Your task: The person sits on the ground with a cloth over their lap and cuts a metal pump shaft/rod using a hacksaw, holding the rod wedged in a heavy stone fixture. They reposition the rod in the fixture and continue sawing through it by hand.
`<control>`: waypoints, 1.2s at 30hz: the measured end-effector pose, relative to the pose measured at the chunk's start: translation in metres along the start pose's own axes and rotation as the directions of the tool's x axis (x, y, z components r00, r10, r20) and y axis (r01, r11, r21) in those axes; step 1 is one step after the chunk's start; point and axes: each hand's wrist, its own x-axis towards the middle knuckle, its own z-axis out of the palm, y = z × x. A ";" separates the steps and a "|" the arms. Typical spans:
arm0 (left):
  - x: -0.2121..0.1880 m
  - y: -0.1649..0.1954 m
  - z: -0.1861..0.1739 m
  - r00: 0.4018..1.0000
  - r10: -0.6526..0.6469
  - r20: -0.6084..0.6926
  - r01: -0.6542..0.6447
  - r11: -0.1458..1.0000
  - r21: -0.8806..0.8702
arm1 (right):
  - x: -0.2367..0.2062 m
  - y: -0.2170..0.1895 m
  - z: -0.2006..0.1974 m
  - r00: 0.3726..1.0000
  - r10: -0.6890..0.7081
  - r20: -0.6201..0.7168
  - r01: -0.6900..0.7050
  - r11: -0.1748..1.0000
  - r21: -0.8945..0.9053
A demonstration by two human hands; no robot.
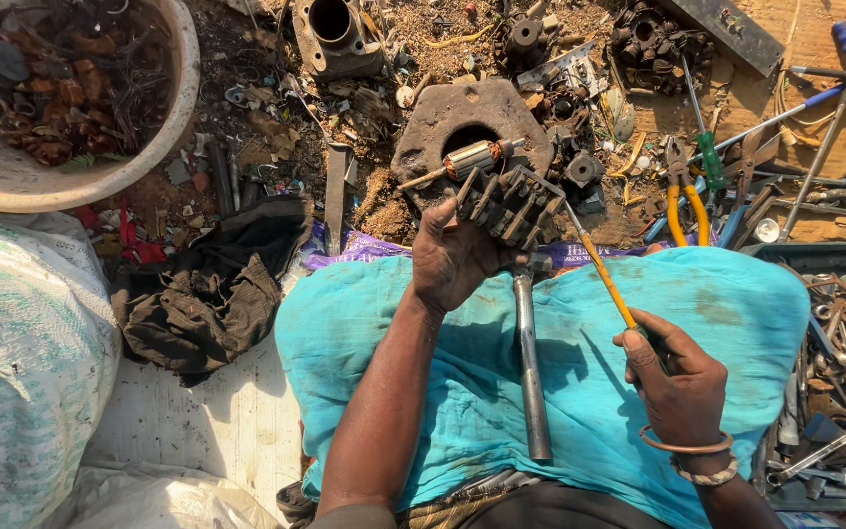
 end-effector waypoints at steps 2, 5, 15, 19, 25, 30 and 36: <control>-0.001 0.000 -0.002 1.000 0.013 0.006 -0.013 1.000 0.028 | -0.001 -0.003 0.002 0.999 -0.035 0.004 0.035 0.999 -0.031; -0.002 -0.001 -0.003 1.000 0.018 0.014 -0.019 0.999 0.036 | -0.001 -0.006 0.005 0.998 -0.065 0.011 0.066 0.996 -0.055; 0.002 0.002 0.002 0.992 0.073 -0.103 -0.048 0.972 0.230 | 0.001 -0.004 0.007 0.995 -0.104 0.008 0.104 0.993 -0.055; 0.002 -0.001 0.008 0.956 0.282 -0.080 -0.105 0.586 0.803 | -0.001 -0.009 0.011 0.993 -0.120 -0.012 0.119 0.991 -0.066; 0.003 -0.006 0.018 0.829 0.519 0.207 -0.154 -0.144 0.978 | 0.000 0.001 0.010 0.995 -0.100 -0.022 0.098 0.992 -0.082; 0.004 -0.007 0.016 0.819 0.508 0.268 -0.147 -0.266 0.953 | 0.005 0.021 0.007 0.997 -0.075 -0.009 0.074 0.995 -0.061; 0.004 -0.012 0.018 0.853 0.446 0.270 -0.172 -0.247 0.953 | 0.028 0.013 0.018 0.967 0.169 0.190 -0.244 0.826 0.508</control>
